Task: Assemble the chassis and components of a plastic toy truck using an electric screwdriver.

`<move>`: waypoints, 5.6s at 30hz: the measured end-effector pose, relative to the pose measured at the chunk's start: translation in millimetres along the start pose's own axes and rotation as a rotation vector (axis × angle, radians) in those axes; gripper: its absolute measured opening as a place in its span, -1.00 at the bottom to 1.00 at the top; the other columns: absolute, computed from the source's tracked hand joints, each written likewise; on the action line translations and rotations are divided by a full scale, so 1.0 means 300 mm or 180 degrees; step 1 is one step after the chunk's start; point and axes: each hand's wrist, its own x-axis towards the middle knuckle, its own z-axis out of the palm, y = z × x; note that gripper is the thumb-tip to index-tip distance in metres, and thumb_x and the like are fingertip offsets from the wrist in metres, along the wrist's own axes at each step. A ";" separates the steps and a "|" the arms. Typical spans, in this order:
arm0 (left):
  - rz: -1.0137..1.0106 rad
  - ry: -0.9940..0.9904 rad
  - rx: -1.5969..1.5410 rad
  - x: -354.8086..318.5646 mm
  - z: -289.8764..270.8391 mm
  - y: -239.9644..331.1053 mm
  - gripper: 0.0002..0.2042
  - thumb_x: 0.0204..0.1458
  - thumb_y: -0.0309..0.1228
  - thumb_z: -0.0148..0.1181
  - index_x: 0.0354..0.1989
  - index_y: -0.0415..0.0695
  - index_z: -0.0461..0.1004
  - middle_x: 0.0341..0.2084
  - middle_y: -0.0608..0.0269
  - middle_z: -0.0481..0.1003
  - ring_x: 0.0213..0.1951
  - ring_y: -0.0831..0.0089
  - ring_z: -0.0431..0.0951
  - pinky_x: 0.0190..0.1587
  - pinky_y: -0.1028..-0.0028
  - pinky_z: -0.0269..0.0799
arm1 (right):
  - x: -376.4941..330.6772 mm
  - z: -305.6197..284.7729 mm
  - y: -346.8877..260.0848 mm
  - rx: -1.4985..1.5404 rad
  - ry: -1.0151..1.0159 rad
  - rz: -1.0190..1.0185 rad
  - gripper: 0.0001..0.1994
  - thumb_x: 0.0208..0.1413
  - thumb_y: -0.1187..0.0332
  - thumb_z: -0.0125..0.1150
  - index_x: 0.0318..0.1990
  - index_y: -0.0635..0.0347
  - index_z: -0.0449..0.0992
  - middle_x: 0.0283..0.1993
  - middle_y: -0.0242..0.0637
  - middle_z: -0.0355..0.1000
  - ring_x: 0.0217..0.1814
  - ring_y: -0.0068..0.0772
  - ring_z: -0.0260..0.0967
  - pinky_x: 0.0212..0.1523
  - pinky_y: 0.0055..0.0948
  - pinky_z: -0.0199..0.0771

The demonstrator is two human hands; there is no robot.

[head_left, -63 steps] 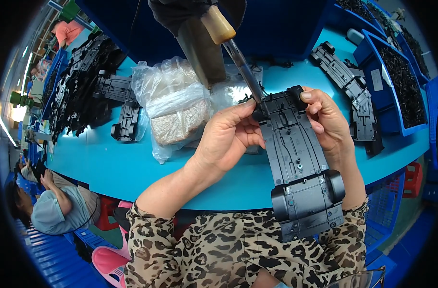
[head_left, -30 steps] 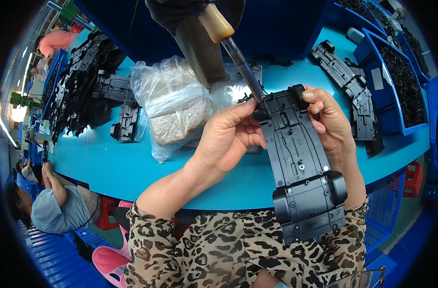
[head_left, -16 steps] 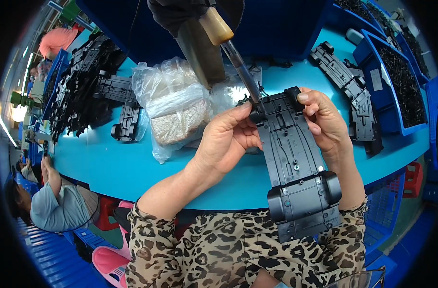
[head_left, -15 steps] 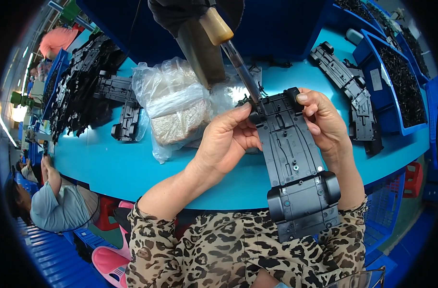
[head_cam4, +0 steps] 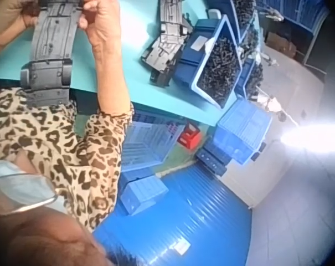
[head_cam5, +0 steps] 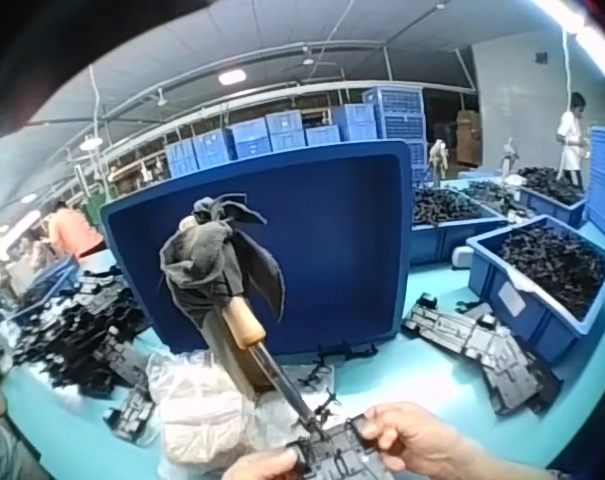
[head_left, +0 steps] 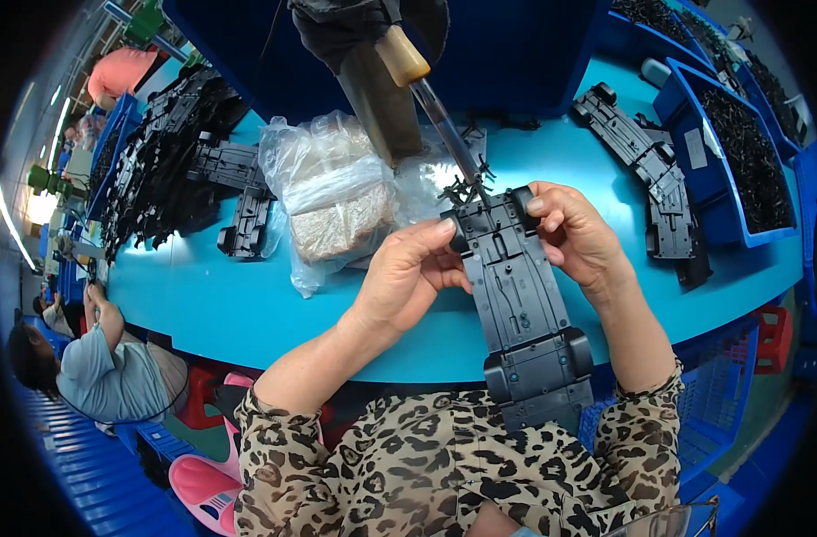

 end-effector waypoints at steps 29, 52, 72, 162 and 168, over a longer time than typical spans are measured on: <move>0.4140 0.2163 -0.0702 -0.479 -0.693 0.861 -0.61 0.03 -0.24 -0.08 -0.15 -0.35 0.12 -0.18 -0.22 0.22 -0.24 0.06 0.38 -0.23 0.24 0.44 | 0.007 0.083 0.082 -0.0526 0.0068 0.0225 -0.82 -0.05 0.42 -0.06 -0.35 0.40 0.36 -0.68 -0.17 0.31 -0.80 -0.54 0.16 -0.82 -0.62 0.15; 0.1395 0.0824 0.0207 -0.208 -0.085 0.154 -0.81 0.06 -0.35 -0.18 -0.29 -0.20 0.30 -0.66 0.30 0.36 -0.66 0.49 0.35 -0.58 0.39 0.35 | -0.095 -0.236 -0.181 -0.6281 0.2824 -0.1904 -0.45 -0.25 0.27 0.21 -0.05 0.29 0.21 -0.07 -0.03 0.16 0.00 -0.07 0.07 -0.06 -0.21 0.10; -0.0223 -0.0035 0.0398 -0.145 0.052 -0.047 -0.80 0.04 -0.39 -0.13 -0.29 -0.27 0.33 -0.61 0.22 0.38 -0.59 0.44 0.40 -0.47 0.38 0.41 | -0.276 -0.243 -0.257 -0.2335 0.2222 -0.2007 -0.55 -0.16 0.28 0.13 -0.12 0.43 0.31 -0.21 -0.14 0.32 -0.42 -0.58 0.34 -0.40 -0.63 0.38; -0.0236 0.0437 -0.0111 -0.072 0.008 -0.107 -0.69 -0.10 -0.56 0.00 -0.14 -0.22 0.16 -0.30 0.21 0.37 -0.27 0.46 0.42 -0.16 0.45 0.36 | -0.044 -0.039 0.105 -0.5491 0.0328 -0.3780 -0.90 -0.42 0.53 0.10 -0.64 0.19 0.32 -0.62 -0.35 0.28 -0.60 -0.37 0.21 -0.50 -0.42 0.16; -0.0215 0.0343 0.0150 -0.071 -0.001 -0.113 -0.68 -0.11 -0.55 0.01 -0.16 -0.14 0.13 -0.33 0.33 0.33 -0.33 0.60 0.40 -0.38 0.52 0.43 | -0.056 0.002 0.167 -0.5123 -0.0279 -0.4083 -0.83 -0.37 0.57 0.08 -0.49 0.26 0.34 -0.55 -0.31 0.27 -0.60 -0.38 0.19 -0.41 -0.39 0.19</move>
